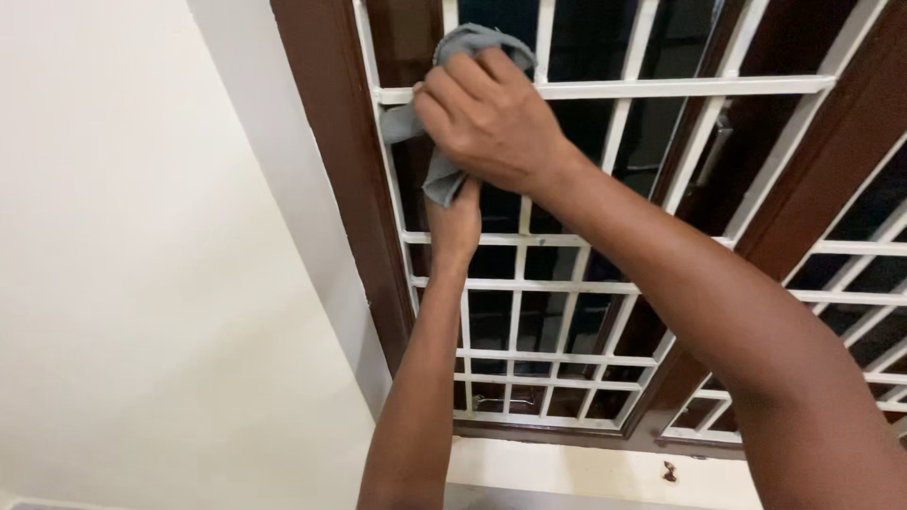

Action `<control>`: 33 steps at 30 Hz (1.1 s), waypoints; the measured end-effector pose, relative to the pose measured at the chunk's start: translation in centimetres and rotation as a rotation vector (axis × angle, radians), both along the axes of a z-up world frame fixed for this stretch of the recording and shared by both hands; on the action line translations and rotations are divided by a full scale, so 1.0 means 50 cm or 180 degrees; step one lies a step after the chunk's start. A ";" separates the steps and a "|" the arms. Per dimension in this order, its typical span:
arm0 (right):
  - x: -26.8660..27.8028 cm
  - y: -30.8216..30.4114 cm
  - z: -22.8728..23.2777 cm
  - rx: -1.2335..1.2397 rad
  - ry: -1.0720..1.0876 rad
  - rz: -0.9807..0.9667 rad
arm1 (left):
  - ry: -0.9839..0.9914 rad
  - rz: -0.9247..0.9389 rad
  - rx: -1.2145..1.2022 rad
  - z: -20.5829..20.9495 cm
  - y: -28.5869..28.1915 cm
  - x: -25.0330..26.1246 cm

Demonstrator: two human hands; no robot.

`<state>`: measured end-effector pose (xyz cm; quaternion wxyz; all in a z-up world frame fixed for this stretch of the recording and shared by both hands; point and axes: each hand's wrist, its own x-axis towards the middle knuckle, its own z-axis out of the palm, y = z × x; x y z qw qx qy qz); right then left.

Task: The person cleans the white grills of a window using a cloth by hand.

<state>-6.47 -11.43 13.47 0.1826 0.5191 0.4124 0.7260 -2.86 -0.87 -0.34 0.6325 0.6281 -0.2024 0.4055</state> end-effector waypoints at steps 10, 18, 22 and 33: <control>-0.013 -0.496 -0.009 -0.0601 -0.0134 -0.1708 | 0.0295 0.0051 -0.0382 0.054 -0.028 -0.047; -0.114 -0.407 0.032 0.2032 0.3862 -0.0155 | 0.0306 0.0278 -0.0455 0.060 -0.036 -0.056; -0.082 -0.189 0.118 0.1262 0.2721 -0.1108 | 0.0066 -0.0137 -0.0418 0.050 -0.022 -0.052; -0.017 0.203 0.215 0.1172 0.2322 -0.0245 | 0.0044 -0.0734 -0.0075 0.044 0.016 -0.043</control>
